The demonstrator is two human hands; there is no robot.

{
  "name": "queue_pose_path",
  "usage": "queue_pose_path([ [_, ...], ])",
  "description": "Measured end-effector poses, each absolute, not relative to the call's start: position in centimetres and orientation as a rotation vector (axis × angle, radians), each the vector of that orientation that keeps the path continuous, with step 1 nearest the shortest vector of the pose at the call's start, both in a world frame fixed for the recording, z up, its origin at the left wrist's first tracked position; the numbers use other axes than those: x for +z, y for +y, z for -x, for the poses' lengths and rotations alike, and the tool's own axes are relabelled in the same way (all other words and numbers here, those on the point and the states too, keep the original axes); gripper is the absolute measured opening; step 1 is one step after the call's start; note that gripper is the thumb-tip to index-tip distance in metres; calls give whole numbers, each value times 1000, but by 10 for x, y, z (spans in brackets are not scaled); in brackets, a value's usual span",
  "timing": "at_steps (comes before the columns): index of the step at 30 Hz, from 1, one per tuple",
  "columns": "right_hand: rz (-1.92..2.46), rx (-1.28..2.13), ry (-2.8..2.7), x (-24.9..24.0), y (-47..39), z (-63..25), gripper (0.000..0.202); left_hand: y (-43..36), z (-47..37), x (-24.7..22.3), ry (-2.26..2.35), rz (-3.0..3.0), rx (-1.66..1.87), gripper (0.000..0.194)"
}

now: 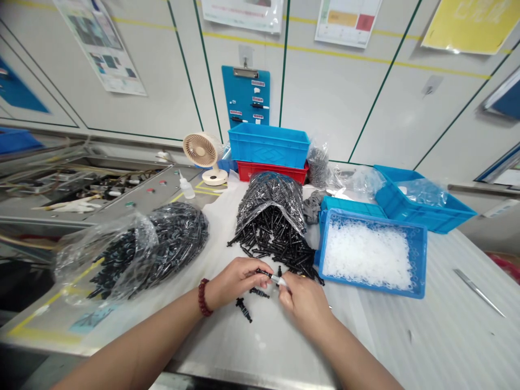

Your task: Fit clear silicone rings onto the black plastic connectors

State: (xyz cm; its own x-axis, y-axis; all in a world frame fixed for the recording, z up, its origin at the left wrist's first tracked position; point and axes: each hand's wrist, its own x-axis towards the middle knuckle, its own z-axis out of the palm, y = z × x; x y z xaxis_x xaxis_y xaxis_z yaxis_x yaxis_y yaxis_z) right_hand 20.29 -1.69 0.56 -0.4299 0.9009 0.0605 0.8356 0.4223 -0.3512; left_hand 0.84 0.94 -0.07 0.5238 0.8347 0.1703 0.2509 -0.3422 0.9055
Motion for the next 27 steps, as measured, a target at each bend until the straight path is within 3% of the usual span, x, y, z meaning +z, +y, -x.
queue_pose_path([
  [19,1637,340,-2472,10,-18,-200,16,7,-10,3,866,-1794,801,12],
  [27,1675,328,-2482,11,-18,-199,29,4,-12,6,865,-1770,764,12],
])
